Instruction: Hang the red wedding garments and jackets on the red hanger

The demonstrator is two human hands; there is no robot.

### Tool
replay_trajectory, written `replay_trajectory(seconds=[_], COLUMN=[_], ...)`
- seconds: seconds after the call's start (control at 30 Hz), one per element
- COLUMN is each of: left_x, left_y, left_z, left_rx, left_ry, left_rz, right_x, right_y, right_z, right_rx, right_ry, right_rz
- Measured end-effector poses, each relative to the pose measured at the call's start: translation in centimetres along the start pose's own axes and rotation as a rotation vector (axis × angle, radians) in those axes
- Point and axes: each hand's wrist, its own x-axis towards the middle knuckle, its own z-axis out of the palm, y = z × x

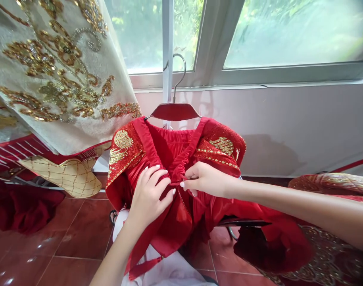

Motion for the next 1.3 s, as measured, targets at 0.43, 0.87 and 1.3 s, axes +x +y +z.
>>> replay_trajectory(seconds=[0.43,0.87,1.3], left_x=[0.3,0.7,1.6], left_y=[0.7,0.1,1.6], left_z=[1.0,0.3,0.5], left_rx=[0.139,-0.397,-0.527], left_ry=[0.374,0.072,0.113], left_rz=[0.123,0.108,-0.614], right_x=[-0.3,-0.4,-1.1], right_y=[-0.2,-0.4,2.5], right_z=[0.4,0.1,1.8], right_rx=[0.628,0.405,-1.203], right_ry=[0.057,0.001,0.512], right_rz=[-0.100,-0.123,-1.005])
